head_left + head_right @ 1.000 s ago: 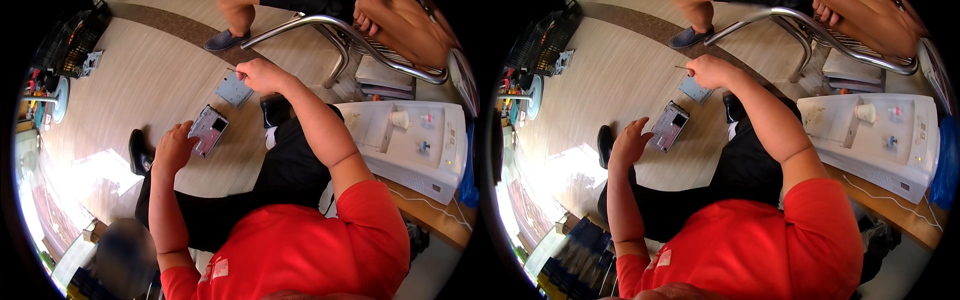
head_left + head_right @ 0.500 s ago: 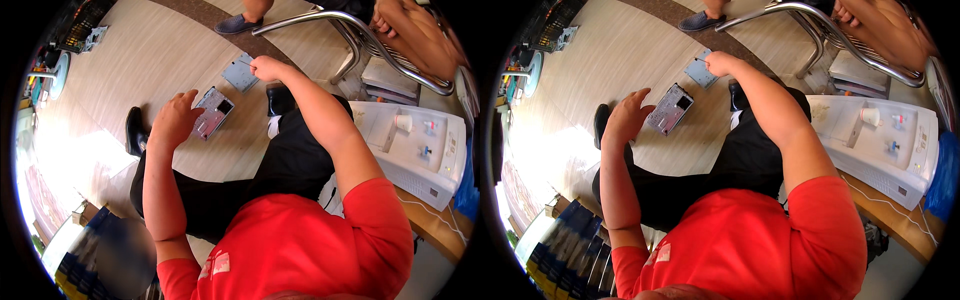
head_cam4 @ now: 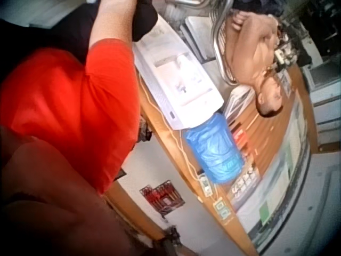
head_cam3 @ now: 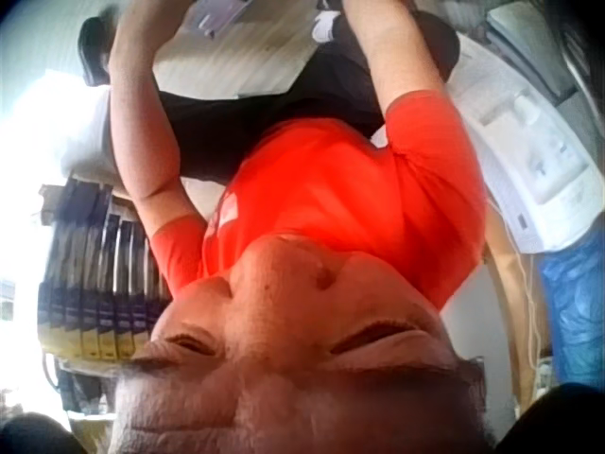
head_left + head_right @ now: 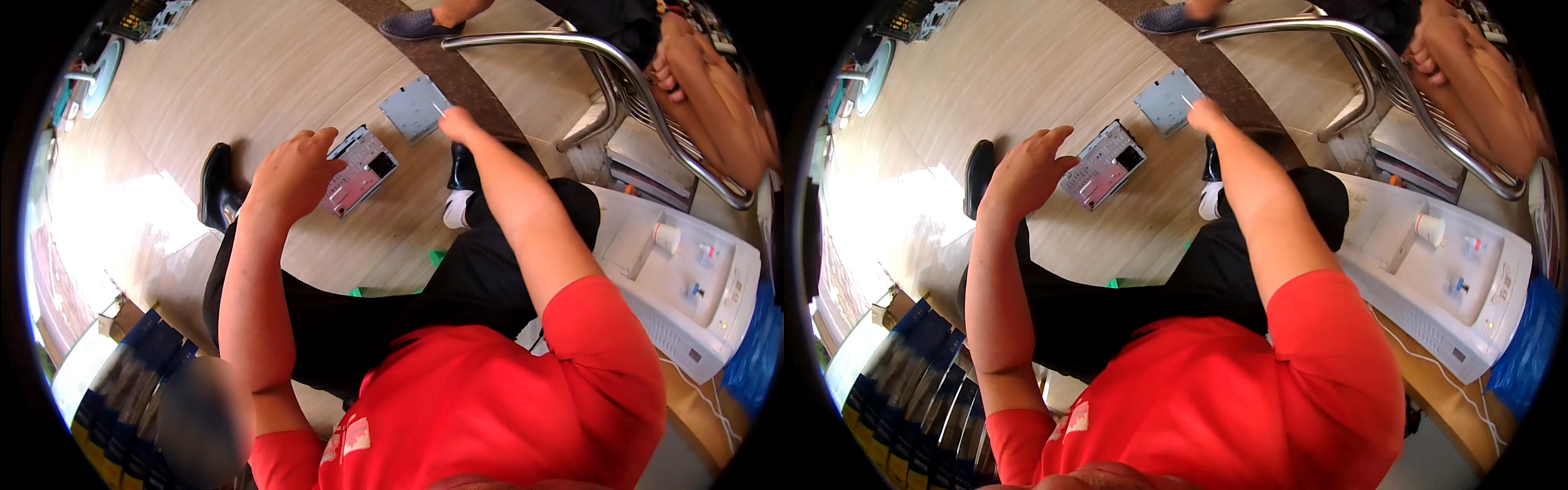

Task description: The person disassembles a car stereo unit by removing screws with a screwdriver and prying off the metal casing.

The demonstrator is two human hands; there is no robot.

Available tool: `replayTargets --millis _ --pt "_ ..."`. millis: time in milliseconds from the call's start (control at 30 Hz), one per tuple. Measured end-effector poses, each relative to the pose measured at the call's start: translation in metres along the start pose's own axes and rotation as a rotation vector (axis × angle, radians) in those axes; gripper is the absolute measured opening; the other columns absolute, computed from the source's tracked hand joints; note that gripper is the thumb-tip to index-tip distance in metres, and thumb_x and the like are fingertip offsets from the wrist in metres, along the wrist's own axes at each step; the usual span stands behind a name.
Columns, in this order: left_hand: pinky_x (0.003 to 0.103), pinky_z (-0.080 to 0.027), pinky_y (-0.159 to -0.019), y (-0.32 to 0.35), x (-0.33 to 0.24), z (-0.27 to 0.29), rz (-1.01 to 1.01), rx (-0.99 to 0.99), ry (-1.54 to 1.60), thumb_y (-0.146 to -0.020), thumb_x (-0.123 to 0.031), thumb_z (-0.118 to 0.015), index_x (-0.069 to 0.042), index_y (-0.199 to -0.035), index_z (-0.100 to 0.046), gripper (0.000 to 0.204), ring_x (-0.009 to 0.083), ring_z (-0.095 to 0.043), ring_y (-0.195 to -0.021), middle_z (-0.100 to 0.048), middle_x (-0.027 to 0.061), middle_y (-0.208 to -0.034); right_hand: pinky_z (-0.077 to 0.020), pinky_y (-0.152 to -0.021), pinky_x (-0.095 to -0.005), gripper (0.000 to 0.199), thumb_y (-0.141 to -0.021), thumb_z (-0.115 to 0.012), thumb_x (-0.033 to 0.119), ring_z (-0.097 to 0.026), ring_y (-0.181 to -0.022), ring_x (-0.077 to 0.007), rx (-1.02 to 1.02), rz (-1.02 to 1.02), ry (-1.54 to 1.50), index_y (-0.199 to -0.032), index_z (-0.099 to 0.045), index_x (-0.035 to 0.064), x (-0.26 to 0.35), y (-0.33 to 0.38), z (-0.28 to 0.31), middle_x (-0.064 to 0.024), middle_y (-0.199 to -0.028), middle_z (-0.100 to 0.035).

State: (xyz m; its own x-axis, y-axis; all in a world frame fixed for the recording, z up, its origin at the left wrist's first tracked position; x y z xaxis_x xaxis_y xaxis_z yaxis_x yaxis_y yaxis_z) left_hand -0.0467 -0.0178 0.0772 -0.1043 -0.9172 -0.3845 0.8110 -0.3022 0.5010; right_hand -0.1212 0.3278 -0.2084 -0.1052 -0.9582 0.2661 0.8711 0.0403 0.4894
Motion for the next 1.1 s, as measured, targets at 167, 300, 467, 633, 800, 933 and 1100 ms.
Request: replayTargets --millis 167,300,467,633,800,933,1100 --pt "0.042 -0.047 -0.09 -0.011 0.009 -0.003 0.029 0.066 -0.017 -0.089 -0.024 -0.062 -0.007 -0.127 -0.054 0.042 0.0341 -0.058 -0.109 -0.061 0.0146 -0.117 -0.0499 -0.084 -0.0431 0.024 -0.081 -0.06 0.024 -0.064 -0.095 -0.0367 0.061 -0.113 -0.026 -0.091 -0.071 0.0046 -0.025 0.028 -0.089 -0.0219 -0.095 -0.067" --pt "0.043 -0.048 -0.086 -0.017 0.013 -0.02 -0.055 0.083 -0.024 -0.087 -0.023 -0.064 -0.006 -0.122 -0.055 0.04 0.0353 -0.06 -0.102 -0.062 0.0157 -0.108 -0.0511 -0.08 -0.0404 0.022 -0.081 -0.063 0.023 -0.065 -0.091 -0.0338 0.0 -0.21 -0.206 -0.093 -0.071 0.0065 -0.024 0.015 -0.107 -0.0195 -0.092 -0.068" --pt "0.045 -0.049 -0.081 -0.021 0.009 -0.048 -0.148 0.095 -0.05 -0.084 -0.021 -0.067 -0.005 -0.114 -0.057 0.035 0.0353 -0.061 -0.095 -0.063 0.016 -0.099 -0.0516 -0.075 -0.0384 0.02 -0.083 -0.063 0.022 -0.067 -0.088 -0.0325 -0.144 -0.21 -0.302 -0.093 -0.07 0.0059 -0.019 -0.014 -0.113 -0.0179 -0.09 -0.069" --pt "0.045 -0.049 -0.078 -0.017 -0.004 -0.069 -0.215 0.142 -0.082 -0.082 -0.022 -0.07 -0.007 -0.108 -0.057 0.033 0.0342 -0.062 -0.092 -0.062 0.0147 -0.095 -0.0515 -0.076 -0.0391 0.02 -0.084 -0.063 0.023 -0.066 -0.089 -0.0325 -0.183 -0.155 -0.309 -0.092 -0.07 0.0057 -0.012 -0.033 -0.111 -0.0173 -0.09 -0.069" --pt "0.044 -0.048 -0.077 -0.015 -0.01 -0.079 -0.238 0.129 -0.081 -0.08 -0.022 -0.072 -0.007 -0.104 -0.057 0.032 0.0328 -0.062 -0.091 -0.061 0.0127 -0.091 -0.0513 -0.077 -0.041 0.019 -0.084 -0.062 0.023 -0.065 -0.09 -0.0335 -0.194 -0.136 -0.341 -0.09 -0.07 0.0063 -0.011 -0.039 -0.11 -0.017 -0.092 -0.068" --pt "0.043 -0.047 -0.076 -0.016 -0.013 -0.079 -0.247 0.127 -0.086 -0.079 -0.022 -0.073 -0.007 -0.102 -0.056 0.032 0.0321 -0.062 -0.09 -0.06 0.012 -0.09 -0.0512 -0.077 -0.0409 0.018 -0.083 -0.063 0.022 -0.065 -0.09 -0.0334 -0.203 -0.152 -0.344 -0.09 -0.07 0.0066 -0.014 -0.04 -0.111 -0.0166 -0.091 -0.069" --pt "0.044 -0.047 -0.076 -0.019 -0.014 -0.08 -0.243 0.137 -0.096 -0.079 -0.022 -0.072 -0.007 -0.099 -0.056 0.03 0.0316 -0.062 -0.09 -0.06 0.0116 -0.09 -0.0514 -0.076 -0.0402 0.018 -0.082 -0.065 0.022 -0.066 -0.088 -0.0326 -0.226 -0.153 -0.306 -0.09 -0.07 0.0062 -0.019 -0.041 -0.113 -0.0164 -0.09 -0.069"
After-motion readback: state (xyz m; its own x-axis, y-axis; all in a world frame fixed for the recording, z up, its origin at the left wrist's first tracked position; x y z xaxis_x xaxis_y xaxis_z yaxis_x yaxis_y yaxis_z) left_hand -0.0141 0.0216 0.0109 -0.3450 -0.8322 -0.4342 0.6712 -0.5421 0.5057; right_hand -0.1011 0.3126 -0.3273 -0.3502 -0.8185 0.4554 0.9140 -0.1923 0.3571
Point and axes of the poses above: each hand's wrist, its own y-axis away from the middle knuckle, its own z-axis out of the back of the hand, x = y × z, the point moved 1 cm from there along -y, towards the middle knuckle
